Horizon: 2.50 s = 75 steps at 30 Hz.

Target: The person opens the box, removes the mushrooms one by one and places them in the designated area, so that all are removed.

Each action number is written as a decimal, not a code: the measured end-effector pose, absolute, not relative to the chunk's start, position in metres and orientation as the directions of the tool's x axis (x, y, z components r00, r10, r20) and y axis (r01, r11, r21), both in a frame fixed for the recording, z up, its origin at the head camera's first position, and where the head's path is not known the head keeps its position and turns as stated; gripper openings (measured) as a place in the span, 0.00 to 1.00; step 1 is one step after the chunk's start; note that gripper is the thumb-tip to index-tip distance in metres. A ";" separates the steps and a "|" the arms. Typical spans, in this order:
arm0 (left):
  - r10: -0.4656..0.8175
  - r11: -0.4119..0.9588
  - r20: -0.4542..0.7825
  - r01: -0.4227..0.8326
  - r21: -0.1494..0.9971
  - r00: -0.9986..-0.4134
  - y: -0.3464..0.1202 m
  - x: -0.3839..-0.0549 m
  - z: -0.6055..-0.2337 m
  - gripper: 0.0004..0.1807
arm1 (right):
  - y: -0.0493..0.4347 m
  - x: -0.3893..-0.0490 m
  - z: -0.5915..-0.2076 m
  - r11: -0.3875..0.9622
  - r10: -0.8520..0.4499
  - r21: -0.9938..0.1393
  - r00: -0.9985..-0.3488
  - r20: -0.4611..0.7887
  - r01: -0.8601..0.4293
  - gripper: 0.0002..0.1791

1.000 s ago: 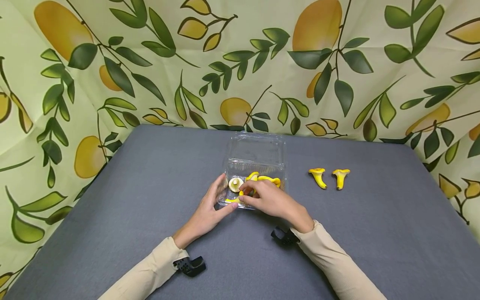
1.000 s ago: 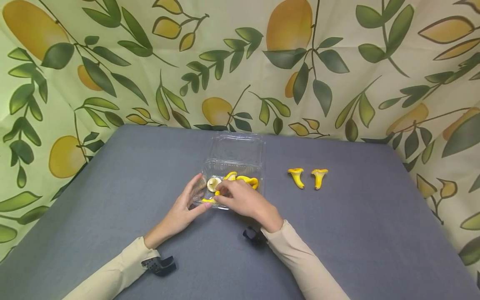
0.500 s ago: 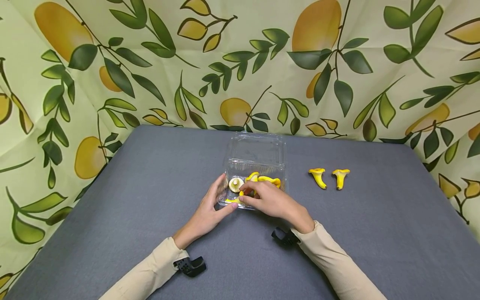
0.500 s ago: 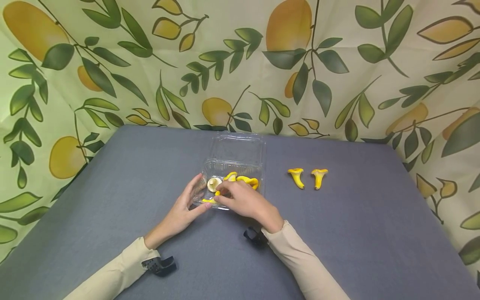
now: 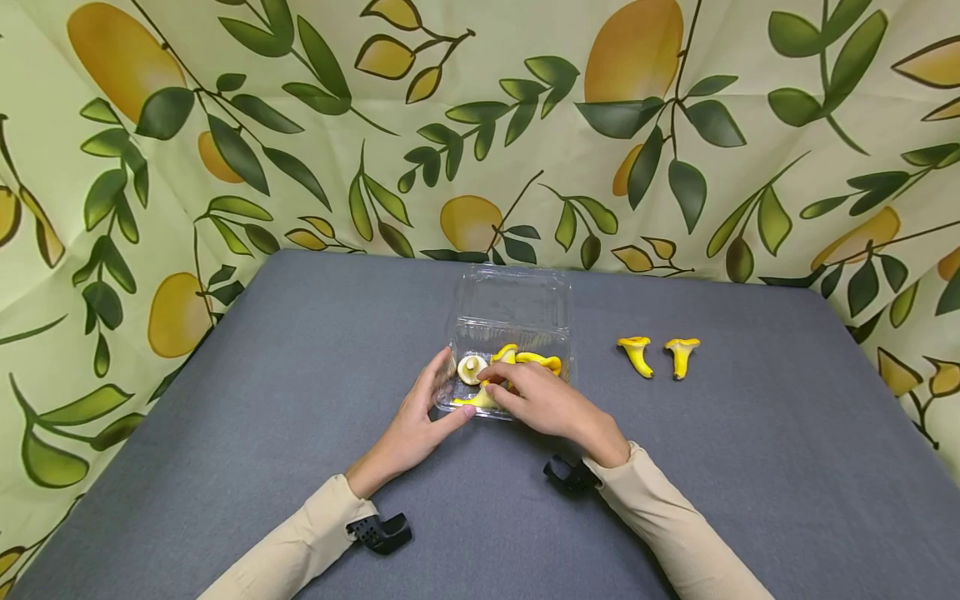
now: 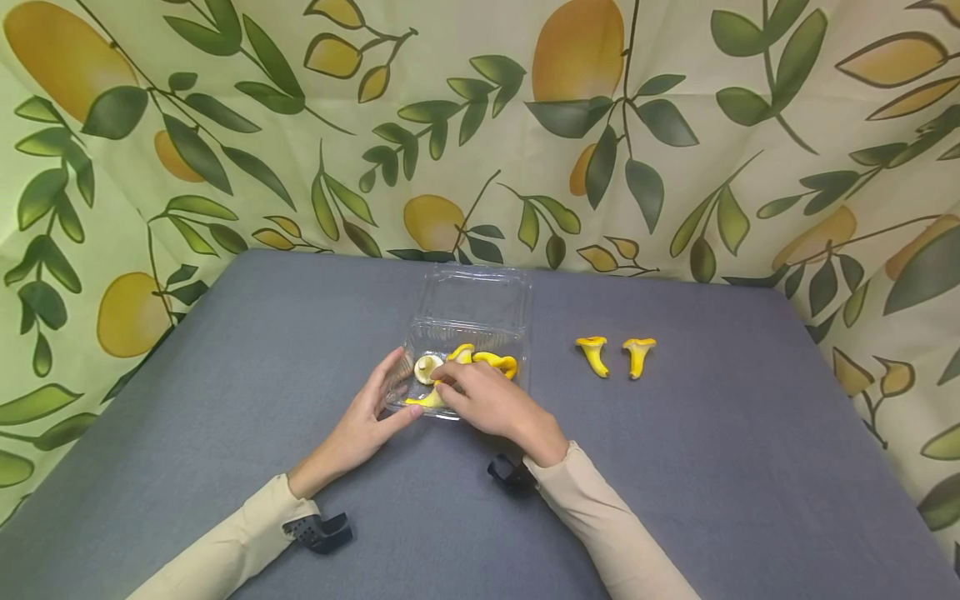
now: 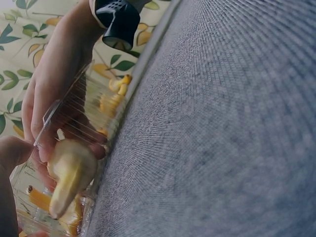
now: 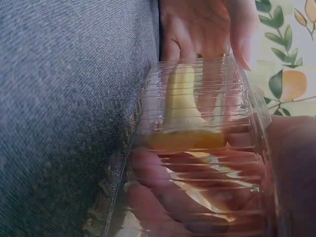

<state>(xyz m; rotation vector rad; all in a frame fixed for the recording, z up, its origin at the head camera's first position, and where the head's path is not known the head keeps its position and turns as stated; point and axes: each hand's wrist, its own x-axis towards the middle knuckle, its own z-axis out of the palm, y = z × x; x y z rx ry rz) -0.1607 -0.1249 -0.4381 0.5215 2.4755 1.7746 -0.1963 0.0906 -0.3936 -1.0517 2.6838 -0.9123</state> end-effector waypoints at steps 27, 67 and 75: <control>0.300 0.289 0.158 0.247 0.925 -0.941 -0.124 -0.160 -0.437 0.46 | 0.093 -0.199 -0.395 0.494 -0.614 -0.690 -0.774 0.154 -0.529 0.19; 0.294 0.301 0.134 0.225 0.927 -0.946 -0.125 -0.161 -0.438 0.46 | 0.095 -0.199 -0.388 0.504 -0.517 -0.673 -0.813 0.268 -0.542 0.18; 0.291 0.298 0.137 0.226 0.927 -0.947 -0.124 -0.160 -0.438 0.47 | 0.097 -0.201 -0.385 0.459 -0.514 -0.735 -0.824 0.238 -0.499 0.18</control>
